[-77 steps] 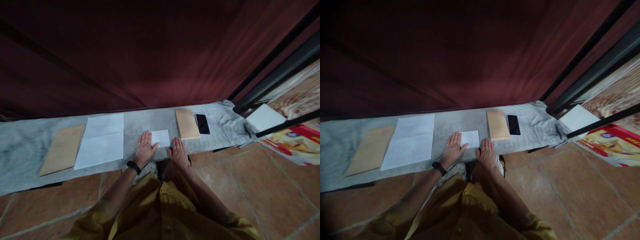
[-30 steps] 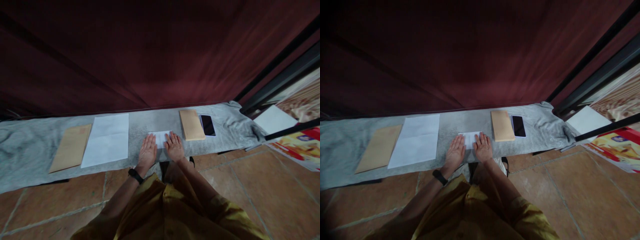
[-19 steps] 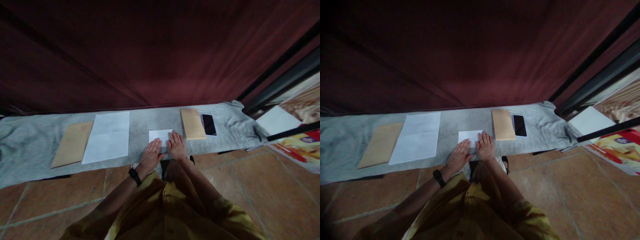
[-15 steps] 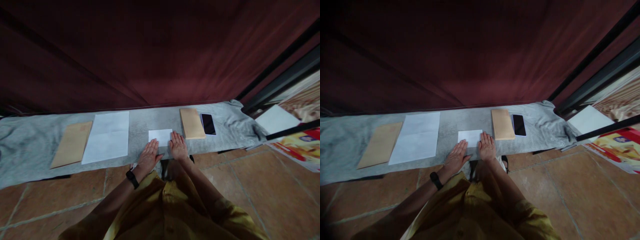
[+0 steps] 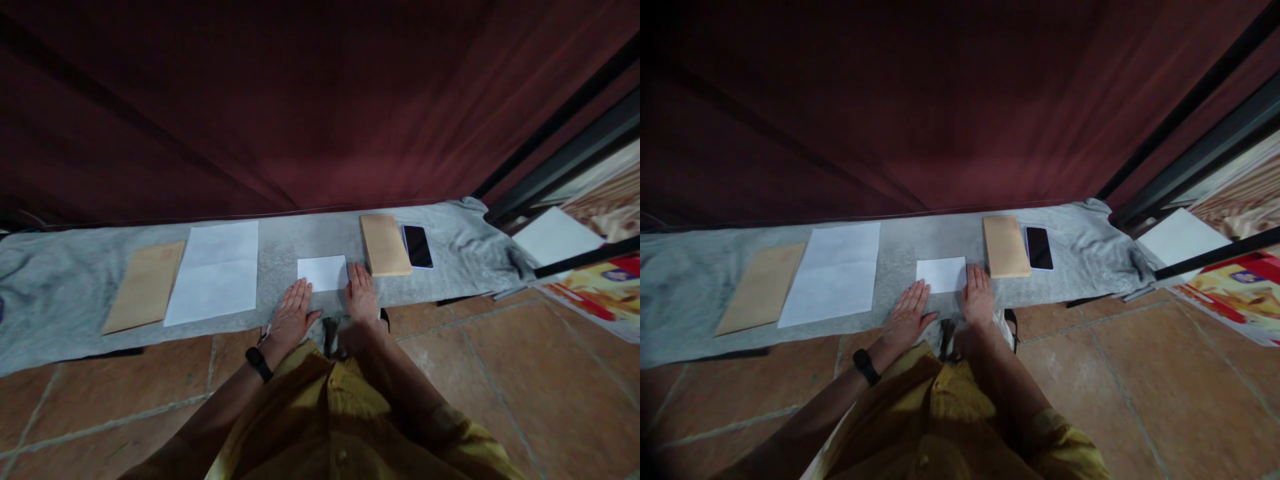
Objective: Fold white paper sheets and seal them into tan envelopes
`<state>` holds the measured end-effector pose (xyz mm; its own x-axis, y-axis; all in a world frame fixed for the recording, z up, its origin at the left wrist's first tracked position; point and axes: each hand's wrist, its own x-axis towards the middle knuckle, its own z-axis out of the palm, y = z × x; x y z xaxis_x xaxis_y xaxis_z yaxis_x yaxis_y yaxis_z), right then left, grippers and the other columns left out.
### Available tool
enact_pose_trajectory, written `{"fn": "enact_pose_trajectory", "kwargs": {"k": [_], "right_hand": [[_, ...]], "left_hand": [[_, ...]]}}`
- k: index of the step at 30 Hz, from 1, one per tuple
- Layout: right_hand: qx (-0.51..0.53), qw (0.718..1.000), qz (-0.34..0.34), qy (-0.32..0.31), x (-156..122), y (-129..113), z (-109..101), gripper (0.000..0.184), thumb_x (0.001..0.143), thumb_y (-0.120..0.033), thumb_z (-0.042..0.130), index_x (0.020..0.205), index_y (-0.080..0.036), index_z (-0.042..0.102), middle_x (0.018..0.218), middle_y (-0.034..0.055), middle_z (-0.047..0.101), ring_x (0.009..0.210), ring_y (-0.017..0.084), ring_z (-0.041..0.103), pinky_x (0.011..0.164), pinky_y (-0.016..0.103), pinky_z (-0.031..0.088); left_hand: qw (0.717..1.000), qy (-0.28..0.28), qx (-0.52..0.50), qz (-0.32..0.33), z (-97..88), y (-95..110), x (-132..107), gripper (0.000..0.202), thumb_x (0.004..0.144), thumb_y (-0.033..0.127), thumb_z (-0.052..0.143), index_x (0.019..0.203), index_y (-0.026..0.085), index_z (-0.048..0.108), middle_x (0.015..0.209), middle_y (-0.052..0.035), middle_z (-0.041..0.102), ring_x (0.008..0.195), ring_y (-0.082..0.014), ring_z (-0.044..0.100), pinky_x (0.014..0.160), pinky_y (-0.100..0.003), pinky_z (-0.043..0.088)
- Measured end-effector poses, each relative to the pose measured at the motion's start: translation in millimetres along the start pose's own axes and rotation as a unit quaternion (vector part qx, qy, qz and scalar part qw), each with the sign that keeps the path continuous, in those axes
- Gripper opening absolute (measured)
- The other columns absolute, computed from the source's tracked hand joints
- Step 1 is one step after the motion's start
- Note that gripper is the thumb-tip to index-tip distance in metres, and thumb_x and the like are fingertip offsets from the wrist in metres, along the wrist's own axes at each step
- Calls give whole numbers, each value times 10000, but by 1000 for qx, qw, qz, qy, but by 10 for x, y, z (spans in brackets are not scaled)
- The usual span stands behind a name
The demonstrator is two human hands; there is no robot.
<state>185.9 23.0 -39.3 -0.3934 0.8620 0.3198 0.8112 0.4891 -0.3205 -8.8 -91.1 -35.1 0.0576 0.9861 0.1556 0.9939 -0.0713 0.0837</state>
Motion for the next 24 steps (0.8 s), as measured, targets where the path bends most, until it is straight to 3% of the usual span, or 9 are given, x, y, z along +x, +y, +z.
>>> {"fn": "enact_pose_trajectory", "kwargs": {"k": [5, 9, 18, 24], "right_hand": [[51, 993, -99, -42, 123, -211, -61, 517, 1010, -208, 397, 1514, -120, 469, 1631, 110, 385, 1524, 245, 317, 1232, 445, 315], [53, 988, -114, -87, 211, -317, 37, 472, 1051, -280, 386, 1483, -147, 522, 1602, 108, 437, 1508, 242, 353, 1215, 441, 344], [-8, 994, -61, -91, 245, -186, 62, 493, 1069, -364, 397, 1519, -184, 483, 1619, 106, 404, 1482, 263, 397, 1226, 456, 282], [-31, 994, -57, -92, 238, -197, 66, 504, 1067, -380, 404, 1533, -198, 465, 1633, 109, 376, 1479, 273, 396, 1223, 460, 269]], "left_hand": [[1000, 9, 9, 15, -10, -11, 0, 645, 1003, 478, 494, 1576, 204, 387, 1659, -167, 300, 1537, -320, 288, 1235, -505, 311], [1000, 17, 12, 22, 17, -43, -2, 618, 994, 457, 526, 1565, 249, 412, 1659, -156, 306, 1530, -326, 304, 1216, -507, 340], [1000, 29, 5, 7, -53, 17, 26, 559, 1010, 477, 469, 1504, 216, 502, 1609, -178, 403, 1503, -336, 365, 1214, -577, 318], [999, 21, -28, 7, -91, 175, 430, 592, 1047, 432, 352, 1497, 66, 470, 1595, -202, 420, 1523, -290, 335, 1248, -493, 302]]}}
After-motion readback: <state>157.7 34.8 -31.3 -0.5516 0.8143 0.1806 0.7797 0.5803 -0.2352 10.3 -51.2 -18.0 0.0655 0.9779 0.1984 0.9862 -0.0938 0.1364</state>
